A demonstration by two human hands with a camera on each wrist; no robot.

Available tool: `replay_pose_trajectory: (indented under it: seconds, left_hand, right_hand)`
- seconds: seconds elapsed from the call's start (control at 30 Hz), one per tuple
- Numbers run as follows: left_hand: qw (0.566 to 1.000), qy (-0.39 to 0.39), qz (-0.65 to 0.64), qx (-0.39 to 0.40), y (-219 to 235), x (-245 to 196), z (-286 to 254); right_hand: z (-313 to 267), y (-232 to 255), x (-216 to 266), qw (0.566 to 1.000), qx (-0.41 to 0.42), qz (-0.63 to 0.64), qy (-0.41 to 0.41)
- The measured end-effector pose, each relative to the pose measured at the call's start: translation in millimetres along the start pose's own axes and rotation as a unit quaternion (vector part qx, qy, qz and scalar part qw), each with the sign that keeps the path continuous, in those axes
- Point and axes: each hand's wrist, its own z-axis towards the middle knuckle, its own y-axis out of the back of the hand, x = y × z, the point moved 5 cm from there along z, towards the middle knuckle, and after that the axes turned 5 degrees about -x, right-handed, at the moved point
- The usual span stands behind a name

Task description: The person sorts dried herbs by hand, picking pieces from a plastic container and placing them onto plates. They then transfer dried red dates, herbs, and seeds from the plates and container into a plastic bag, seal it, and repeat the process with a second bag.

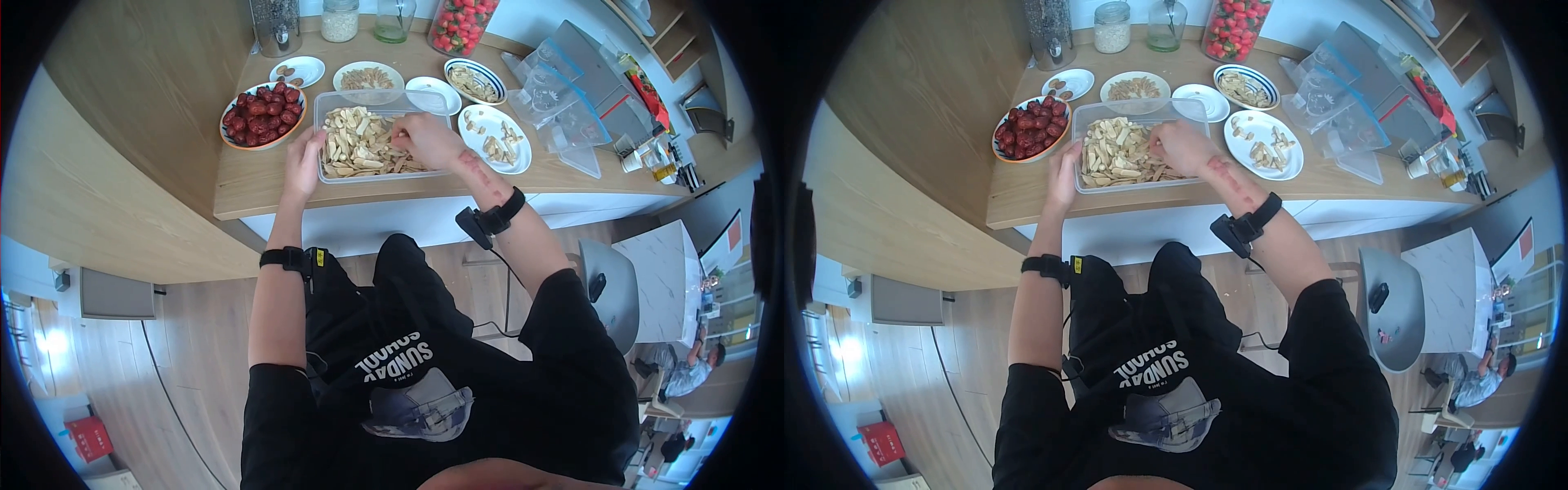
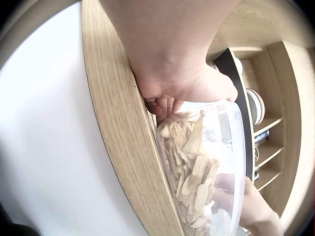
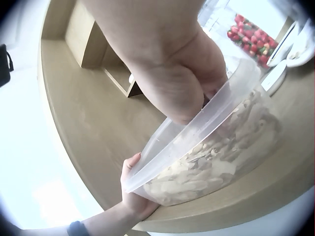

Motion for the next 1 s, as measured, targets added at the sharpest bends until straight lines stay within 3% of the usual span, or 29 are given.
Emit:
replay_pose_trajectory:
  seconds: [0.1, 0.17, 0.6, 0.9, 1.0]
  left_hand:
    - [1.0, 0.007, -0.01, 0.005, -3, -3, -2]
    - [1.0, 0.013, -0.018, 0.005, -3, -4, -2]
    - [1.0, -0.005, 0.028, -0.002, 0, -5, -1]
    - [0.999, -0.006, 0.038, -0.011, -2, -12, -4]
    - [1.0, -0.009, 0.024, -0.013, -4, -11, -4]
  right_hand:
    - [3, 1, -1, 0.997, -0.071, 0.011, 0.026]
    - [6, -9, 1, 0.999, -0.036, 0.02, 0.021]
    - [2, -10, 12, 0.999, -0.004, -0.026, 0.042]
    - [9, -18, 14, 0.997, 0.028, -0.068, -0.01]
    - [11, -20, 12, 0.996, 0.012, -0.077, 0.046]
